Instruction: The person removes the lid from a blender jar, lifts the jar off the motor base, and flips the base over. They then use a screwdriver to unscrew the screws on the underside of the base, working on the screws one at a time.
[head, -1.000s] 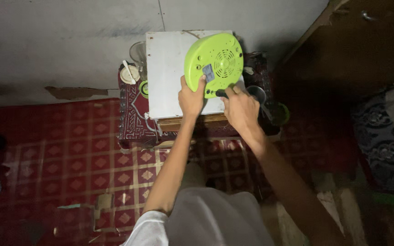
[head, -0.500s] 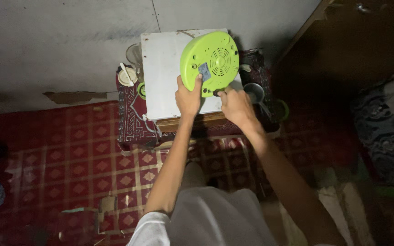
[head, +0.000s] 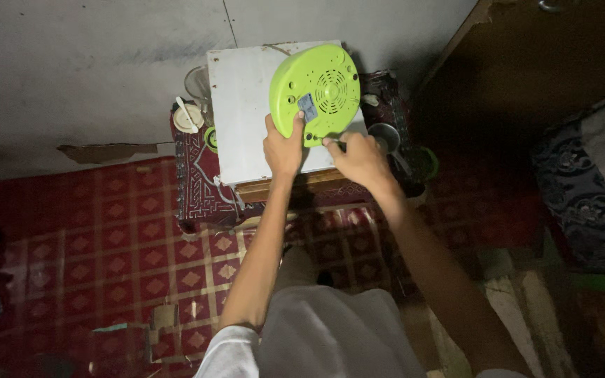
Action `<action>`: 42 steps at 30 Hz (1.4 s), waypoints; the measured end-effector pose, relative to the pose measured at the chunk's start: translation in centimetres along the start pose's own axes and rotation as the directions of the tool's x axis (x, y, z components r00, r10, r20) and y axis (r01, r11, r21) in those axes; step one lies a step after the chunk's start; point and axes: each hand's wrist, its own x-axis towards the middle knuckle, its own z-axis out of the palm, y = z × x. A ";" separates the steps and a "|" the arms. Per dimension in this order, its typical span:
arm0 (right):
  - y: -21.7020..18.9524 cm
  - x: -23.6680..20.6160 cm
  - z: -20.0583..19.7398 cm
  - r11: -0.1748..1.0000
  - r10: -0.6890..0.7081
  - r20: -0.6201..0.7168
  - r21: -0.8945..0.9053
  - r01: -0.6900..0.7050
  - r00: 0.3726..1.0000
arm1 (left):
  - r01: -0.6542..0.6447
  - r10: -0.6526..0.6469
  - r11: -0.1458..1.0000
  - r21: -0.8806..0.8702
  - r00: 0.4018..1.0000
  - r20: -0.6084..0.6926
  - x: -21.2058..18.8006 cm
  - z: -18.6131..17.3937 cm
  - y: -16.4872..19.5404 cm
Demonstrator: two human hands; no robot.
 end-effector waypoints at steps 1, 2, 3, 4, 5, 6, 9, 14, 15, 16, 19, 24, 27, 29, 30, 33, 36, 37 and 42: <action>0.0 0.1 -0.4 0.997 0.073 0.071 0.006 -0.074 0.995 | -0.001 0.001 1.000 0.004 1.000 0.006 -0.1 0.0 0.0; -0.1 0.2 -0.6 0.992 0.120 0.103 0.030 -0.123 0.987 | -0.005 0.005 1.000 0.007 1.000 0.009 -0.1 -0.1 0.0; -0.2 0.2 -0.8 0.983 0.166 0.138 0.051 -0.175 0.976 | -0.011 0.011 1.000 0.001 1.000 0.000 -0.2 -0.1 0.0; -0.4 -0.1 -0.9 0.971 0.215 0.175 0.070 -0.230 0.961 | -0.016 0.016 1.000 -0.004 1.000 -0.006 -0.3 -0.2 0.0; -0.6 -0.4 -0.9 0.974 0.203 0.134 0.076 -0.215 0.970 | -0.019 0.019 1.000 -0.010 1.000 -0.010 -0.4 -0.2 0.0; -0.8 -0.9 -0.7 0.977 0.191 0.091 0.081 -0.198 0.977 | -0.009 0.009 1.000 -0.001 1.000 -0.001 -0.4 -0.2 0.1; -1.4 -2.7 -0.1 0.991 -0.129 -0.174 -0.052 0.121 0.976 | 0.016 -0.016 1.000 0.007 1.000 0.013 -0.5 -0.4 0.2; -2.4 -3.4 0.3 0.956 -0.287 -0.276 -0.027 0.292 0.917 | 0.029 -0.030 0.997 -0.069 0.999 -0.021 -0.9 -0.6 0.5; -2.8 -3.3 0.4 0.957 -0.265 -0.285 0.039 0.288 0.921 | 0.035 -0.039 0.994 -0.102 0.999 -0.029 -0.9 -0.7 0.6; -3.0 -3.2 0.4 0.954 -0.242 -0.292 0.104 0.282 0.925 | 0.043 -0.049 0.990 -0.135 0.998 -0.035 -0.8 -0.7 0.6; -3.5 -2.8 0.2 0.960 -0.123 -0.258 0.213 0.180 0.958 | 0.054 -0.061 0.983 -0.178 0.998 -0.031 -0.2 -0.9 0.7; -4.5 -2.0 -0.5 0.987 -0.156 -0.139 0.023 0.161 0.978 | 0.054 -0.067 0.973 -0.226 0.996 -0.050 0.3 -1.0 -0.1; -5.4 -2.6 -0.9 0.912 -0.410 -0.155 -0.083 0.402 0.899 | 0.028 -0.054 0.953 -0.301 0.996 -0.077 0.6 -1.1 -1.2; -6.0 -3.0 -1.4 0.859 -0.512 -0.173 -0.076 0.507 0.841 | 0.022 -0.054 0.946 -0.325 0.995 -0.089 0.7 -1.2 -2.1; -6.3 -3.1 -1.7 0.859 -0.507 -0.169 -0.025 0.511 0.845 | 0.017 -0.052 0.928 -0.372 0.995 -0.086 0.6 -1.3 -2.5; -7.2 -3.6 -2.8 0.877 -0.427 -0.198 0.146 0.457 0.882 | -0.006 -0.040 0.873 -0.487 0.996 -0.084 0.7 -1.3 -3.5; -7.4 -4.4 -4.2 0.859 -0.423 -0.253 0.193 0.474 0.870 | -0.001 -0.053 0.851 -0.526 0.995 -0.088 0.4 -1.4 -4.1; -7.3 -4.5 -4.6 0.847 -0.445 -0.275 0.182 0.500 0.852 | 0.003 -0.061 0.849 -0.528 0.994 -0.091 0.4 -1.4 -4.2; -6.8 -5.5 -5.1 0.819 -0.501 -0.265 0.162 0.550 0.824 | 0.037 -0.101 0.833 -0.551 0.991 -0.085 -0.3 -1.6 -4.3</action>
